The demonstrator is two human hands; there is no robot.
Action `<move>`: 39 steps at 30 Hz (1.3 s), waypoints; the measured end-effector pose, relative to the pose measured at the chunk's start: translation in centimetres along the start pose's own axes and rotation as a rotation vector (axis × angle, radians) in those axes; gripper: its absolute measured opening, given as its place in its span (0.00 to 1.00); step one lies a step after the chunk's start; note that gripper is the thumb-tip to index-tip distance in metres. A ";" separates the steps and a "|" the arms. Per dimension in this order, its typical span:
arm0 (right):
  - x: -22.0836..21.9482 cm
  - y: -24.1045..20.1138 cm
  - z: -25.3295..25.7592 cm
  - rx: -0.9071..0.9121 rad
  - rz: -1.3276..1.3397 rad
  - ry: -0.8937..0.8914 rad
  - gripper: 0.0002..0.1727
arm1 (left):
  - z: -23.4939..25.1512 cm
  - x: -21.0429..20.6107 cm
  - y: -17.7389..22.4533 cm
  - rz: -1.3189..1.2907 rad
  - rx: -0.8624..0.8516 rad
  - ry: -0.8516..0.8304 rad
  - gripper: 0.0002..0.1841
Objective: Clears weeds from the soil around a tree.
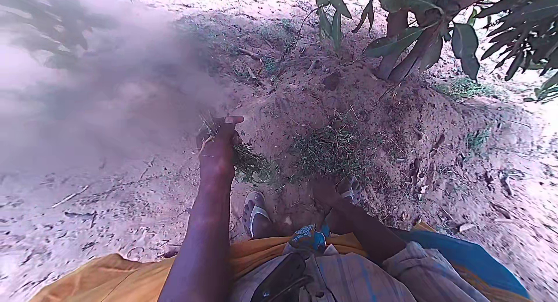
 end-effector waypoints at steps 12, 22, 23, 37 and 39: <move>9.7 -0.2 -5.8 0.579 1.091 0.196 0.16 | -1.4 -1.8 -0.9 0.413 0.099 -0.417 0.08; 3.5 0.4 -1.8 0.074 -0.014 -0.070 0.24 | -1.3 -1.7 -1.6 0.391 0.075 -0.441 0.08; 2.2 0.4 -1.3 0.058 -0.046 -0.093 0.27 | -1.3 -1.7 -1.6 0.398 0.082 -0.439 0.08; 9.1 1.3 -3.9 0.562 0.791 0.279 0.15 | -0.9 -2.3 -1.5 0.511 0.161 -0.465 0.11; 9.5 1.0 -4.7 0.690 0.948 0.303 0.12 | -1.2 -2.4 -1.1 0.504 0.170 -0.480 0.09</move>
Point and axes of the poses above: each hand's wrist, its own z-axis towards the middle knuckle, its own x-axis out of the back of the hand, y = z × x, the point moved 1 cm from there along z, towards the middle knuckle, and after that the axes turned 7 degrees about -y, right-handed, at the moved point
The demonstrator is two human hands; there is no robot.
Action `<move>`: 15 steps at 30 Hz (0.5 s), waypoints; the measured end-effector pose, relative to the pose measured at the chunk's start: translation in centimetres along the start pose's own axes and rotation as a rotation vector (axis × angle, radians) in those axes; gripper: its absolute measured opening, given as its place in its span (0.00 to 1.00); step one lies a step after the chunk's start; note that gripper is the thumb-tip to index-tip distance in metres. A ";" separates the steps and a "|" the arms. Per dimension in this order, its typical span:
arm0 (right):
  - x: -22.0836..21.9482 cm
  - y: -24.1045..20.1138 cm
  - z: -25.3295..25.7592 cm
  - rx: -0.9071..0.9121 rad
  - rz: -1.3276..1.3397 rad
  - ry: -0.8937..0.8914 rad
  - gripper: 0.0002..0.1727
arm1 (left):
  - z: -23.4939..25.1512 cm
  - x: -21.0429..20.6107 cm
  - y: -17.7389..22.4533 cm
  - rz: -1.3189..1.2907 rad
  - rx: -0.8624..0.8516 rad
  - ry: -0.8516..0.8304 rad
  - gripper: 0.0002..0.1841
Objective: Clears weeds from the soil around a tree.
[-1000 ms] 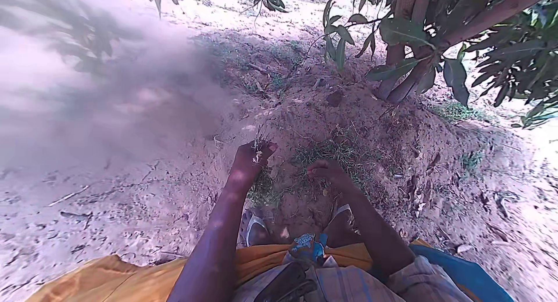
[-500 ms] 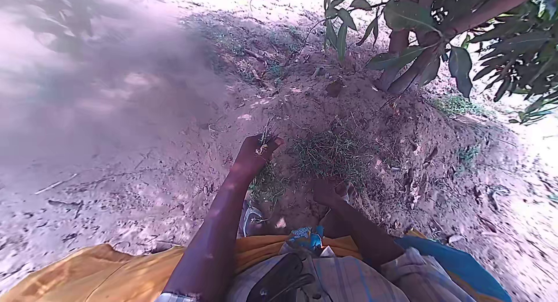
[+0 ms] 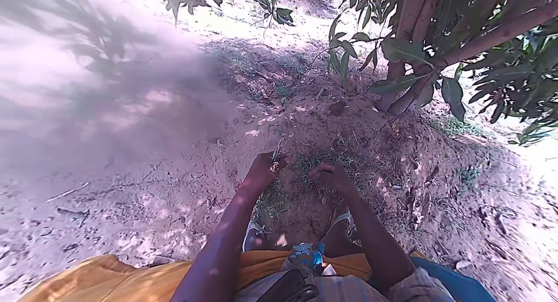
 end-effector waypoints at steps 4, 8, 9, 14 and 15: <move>-0.9 -1.0 -0.4 0.137 0.096 -0.016 0.10 | -0.8 -0.3 0.7 -0.071 -0.065 -0.072 0.06; -1.7 -2.0 -0.6 0.160 0.121 -0.047 0.08 | -1.2 -0.6 0.6 -0.172 -0.133 -0.182 0.07; -1.8 -2.2 -0.6 0.155 0.115 -0.049 0.08 | -1.2 -0.8 0.6 -0.204 -0.126 -0.203 0.06; -2.2 -2.7 -0.6 0.144 0.083 -0.005 0.11 | -1.1 -1.3 0.7 -0.215 -0.105 -0.277 0.04; -2.3 -2.8 -0.7 0.145 0.081 0.014 0.12 | -1.0 -1.3 0.5 -0.203 -0.102 -0.271 0.04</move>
Point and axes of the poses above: each hand's wrist, its own z-axis towards the middle knuckle, its own x-axis out of the back of the hand, y = z × x, the point moved 1 cm from there along z, towards the middle knuckle, and after that the axes turned 7 degrees about -y, right-handed, at the moved point
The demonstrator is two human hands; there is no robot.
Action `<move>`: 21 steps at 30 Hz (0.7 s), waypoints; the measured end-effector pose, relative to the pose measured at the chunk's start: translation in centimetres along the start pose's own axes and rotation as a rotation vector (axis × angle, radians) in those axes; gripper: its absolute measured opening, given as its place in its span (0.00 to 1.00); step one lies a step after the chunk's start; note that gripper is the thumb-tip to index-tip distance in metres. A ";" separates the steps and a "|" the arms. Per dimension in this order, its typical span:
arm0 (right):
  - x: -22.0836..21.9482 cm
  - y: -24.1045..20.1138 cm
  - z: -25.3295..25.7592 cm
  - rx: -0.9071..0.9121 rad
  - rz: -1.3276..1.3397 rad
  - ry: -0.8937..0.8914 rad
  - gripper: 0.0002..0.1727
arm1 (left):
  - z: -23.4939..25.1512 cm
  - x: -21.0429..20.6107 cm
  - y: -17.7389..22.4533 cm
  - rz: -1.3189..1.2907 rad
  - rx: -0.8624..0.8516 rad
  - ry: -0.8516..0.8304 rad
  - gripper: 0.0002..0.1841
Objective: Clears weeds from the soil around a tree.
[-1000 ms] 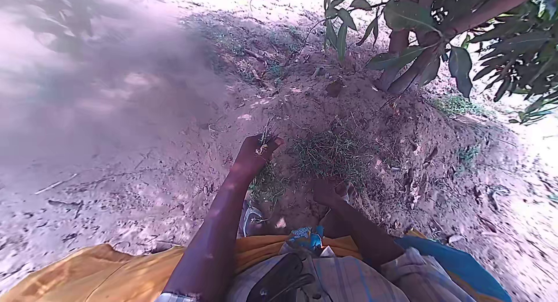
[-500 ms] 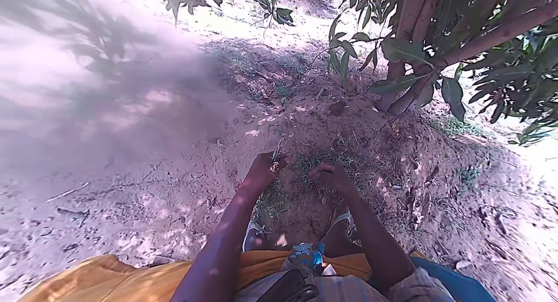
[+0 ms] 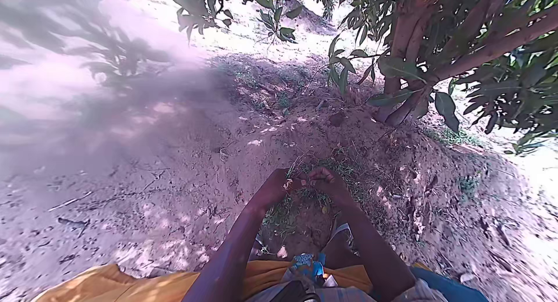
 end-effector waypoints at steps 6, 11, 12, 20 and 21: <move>0.0 -0.1 0.2 -0.013 0.009 0.105 0.11 | 0.1 0.6 -0.6 0.039 0.018 0.082 0.06; -0.1 -0.5 0.1 -0.019 0.078 0.141 0.10 | -0.1 0.0 -0.4 0.058 -0.029 0.033 0.08; -0.2 -0.5 0.1 -0.018 0.117 0.146 0.10 | 0.0 -0.2 -0.5 0.027 -0.036 0.057 0.09; -0.9 -0.1 0.0 -0.045 0.340 0.071 0.08 | 0.4 -2.0 -0.9 -0.281 -0.044 0.154 0.07; -1.0 -0.1 0.0 -0.044 0.341 0.067 0.07 | 0.5 -2.1 -1.0 -0.288 -0.063 0.164 0.08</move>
Point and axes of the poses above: each hand's wrist, its own z-axis towards the middle knuckle, its own x-axis out of the back of the hand, y = z × x, the point moved 1 cm from there along z, towards the middle knuckle, and after that the axes turned 7 degrees about -y, right-handed, at the moved point
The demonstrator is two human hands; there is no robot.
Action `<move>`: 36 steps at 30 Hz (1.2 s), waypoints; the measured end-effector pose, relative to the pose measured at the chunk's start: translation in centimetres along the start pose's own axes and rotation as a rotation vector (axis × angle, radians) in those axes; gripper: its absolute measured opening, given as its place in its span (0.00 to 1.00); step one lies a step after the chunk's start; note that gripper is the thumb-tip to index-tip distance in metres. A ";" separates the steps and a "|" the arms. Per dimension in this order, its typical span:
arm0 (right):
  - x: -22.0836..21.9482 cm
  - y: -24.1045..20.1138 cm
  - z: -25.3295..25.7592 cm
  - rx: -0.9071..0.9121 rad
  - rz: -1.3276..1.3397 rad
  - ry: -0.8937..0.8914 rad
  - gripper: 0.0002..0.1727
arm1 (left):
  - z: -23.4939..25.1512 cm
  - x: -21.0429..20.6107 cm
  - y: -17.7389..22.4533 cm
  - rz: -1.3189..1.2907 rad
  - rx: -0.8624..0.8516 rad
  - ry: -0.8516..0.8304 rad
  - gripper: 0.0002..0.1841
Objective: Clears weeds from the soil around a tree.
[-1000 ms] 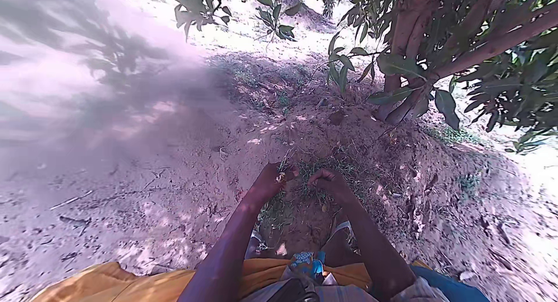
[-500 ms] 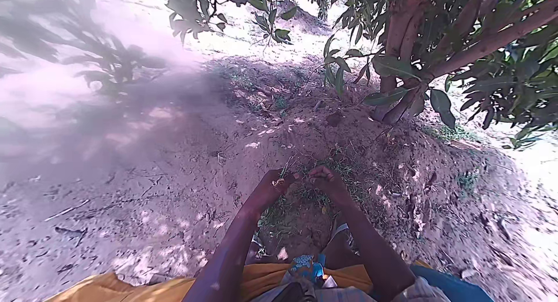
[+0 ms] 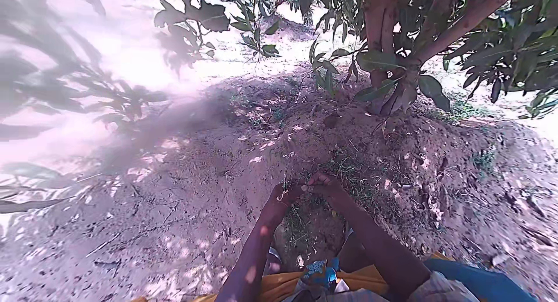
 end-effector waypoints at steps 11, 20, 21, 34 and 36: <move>-0.3 -1.0 -0.1 -0.080 -0.179 0.017 0.04 | 0.6 0.3 -0.5 0.140 -0.120 0.017 0.06; -0.5 -0.6 0.0 -0.071 -0.189 0.014 0.05 | 0.2 -0.3 -0.3 0.107 0.003 0.059 0.04; -0.5 -0.5 0.1 -0.064 -0.215 0.018 0.05 | 0.1 -0.5 -0.2 0.097 0.014 0.081 0.03; 3.3 6.3 0.8 -0.515 -1.079 -0.134 0.20 | -0.1 6.3 2.9 -0.219 -0.255 0.583 0.08; 1.7 8.8 0.5 -0.563 -1.221 -0.290 0.22 | -0.4 6.7 3.2 -0.243 -0.259 0.650 0.08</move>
Point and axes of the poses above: each hand's wrist, its own z-axis towards the middle knuckle, its own x-axis out of the back of the hand, y = z × x, the point moved 1 cm from there along z, towards the middle knuckle, and after that the axes turned 7 degrees about -y, right-handed, at the moved point
